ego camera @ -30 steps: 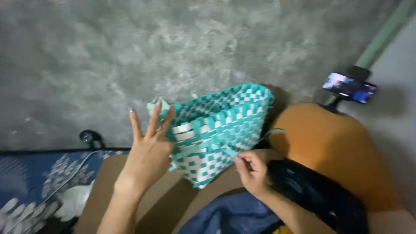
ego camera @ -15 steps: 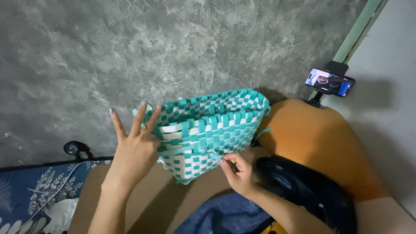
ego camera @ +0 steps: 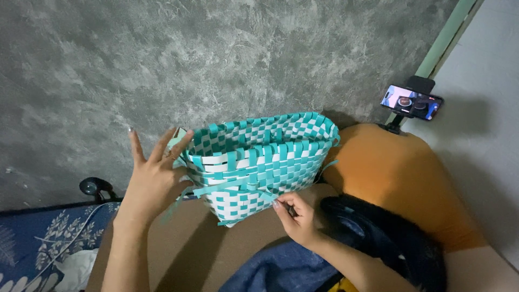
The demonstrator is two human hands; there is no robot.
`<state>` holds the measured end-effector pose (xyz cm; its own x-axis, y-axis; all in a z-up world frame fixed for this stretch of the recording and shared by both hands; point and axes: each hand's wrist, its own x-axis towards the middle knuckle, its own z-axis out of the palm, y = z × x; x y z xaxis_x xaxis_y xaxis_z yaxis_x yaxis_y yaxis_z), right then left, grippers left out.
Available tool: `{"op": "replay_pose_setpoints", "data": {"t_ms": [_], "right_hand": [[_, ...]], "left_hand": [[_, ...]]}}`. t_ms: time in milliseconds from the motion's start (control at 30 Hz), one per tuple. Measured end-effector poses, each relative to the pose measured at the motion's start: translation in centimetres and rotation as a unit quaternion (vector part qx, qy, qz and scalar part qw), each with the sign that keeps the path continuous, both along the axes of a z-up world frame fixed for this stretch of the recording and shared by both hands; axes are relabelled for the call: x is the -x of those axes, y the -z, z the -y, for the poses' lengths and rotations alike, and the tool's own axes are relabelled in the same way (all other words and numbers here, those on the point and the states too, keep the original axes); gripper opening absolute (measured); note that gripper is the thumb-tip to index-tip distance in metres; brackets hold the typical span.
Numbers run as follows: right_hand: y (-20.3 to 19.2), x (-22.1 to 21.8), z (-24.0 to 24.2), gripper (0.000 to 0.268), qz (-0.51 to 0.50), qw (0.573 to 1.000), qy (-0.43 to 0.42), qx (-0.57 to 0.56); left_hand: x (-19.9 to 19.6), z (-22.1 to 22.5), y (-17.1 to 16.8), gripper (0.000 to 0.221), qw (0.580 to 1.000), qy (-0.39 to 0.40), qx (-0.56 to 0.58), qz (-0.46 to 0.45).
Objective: Finishing a hand-woven plastic basket by tucking in loose plastic strips into the weave.
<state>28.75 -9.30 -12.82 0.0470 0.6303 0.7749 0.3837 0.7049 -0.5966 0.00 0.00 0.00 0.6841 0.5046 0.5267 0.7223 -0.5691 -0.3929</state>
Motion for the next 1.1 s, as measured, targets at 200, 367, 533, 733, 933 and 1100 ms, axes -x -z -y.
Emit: {"op": "replay_pose_setpoints", "data": {"t_ms": [200, 367, 533, 733, 933, 1100], "right_hand": [[-0.2, 0.4, 0.0, 0.009, -0.001, 1.0, -0.001, -0.009], [-0.2, 0.3, 0.0, 0.009, 0.005, 1.0, -0.013, 0.006], [-0.2, 0.3, 0.0, 0.01, 0.009, 1.0, -0.012, 0.006], [-0.1, 0.3, -0.3, 0.012, -0.011, 1.0, -0.002, 0.009], [-0.2, 0.4, -0.1, 0.008, -0.018, 1.0, -0.006, 0.025], [-0.5, 0.4, 0.1, 0.01, 0.001, 1.0, 0.01, 0.013]], "left_hand": [[0.9, -2.0, 2.0, 0.044, 0.999, -0.033, -0.024, 0.026], [0.7, -2.7, 2.4, 0.024, 1.0, -0.01, 0.013, 0.024], [0.4, -2.3, 2.2, 0.009, 0.998, 0.02, -0.061, 0.022], [1.5, -3.6, 2.5, 0.014, 0.992, 0.045, -0.107, 0.044], [3.5, -6.9, 6.3, 0.043, 0.987, 0.063, -0.045, 0.144], [4.6, -7.5, 6.9, 0.016, 0.979, 0.007, -0.097, 0.182]]}}
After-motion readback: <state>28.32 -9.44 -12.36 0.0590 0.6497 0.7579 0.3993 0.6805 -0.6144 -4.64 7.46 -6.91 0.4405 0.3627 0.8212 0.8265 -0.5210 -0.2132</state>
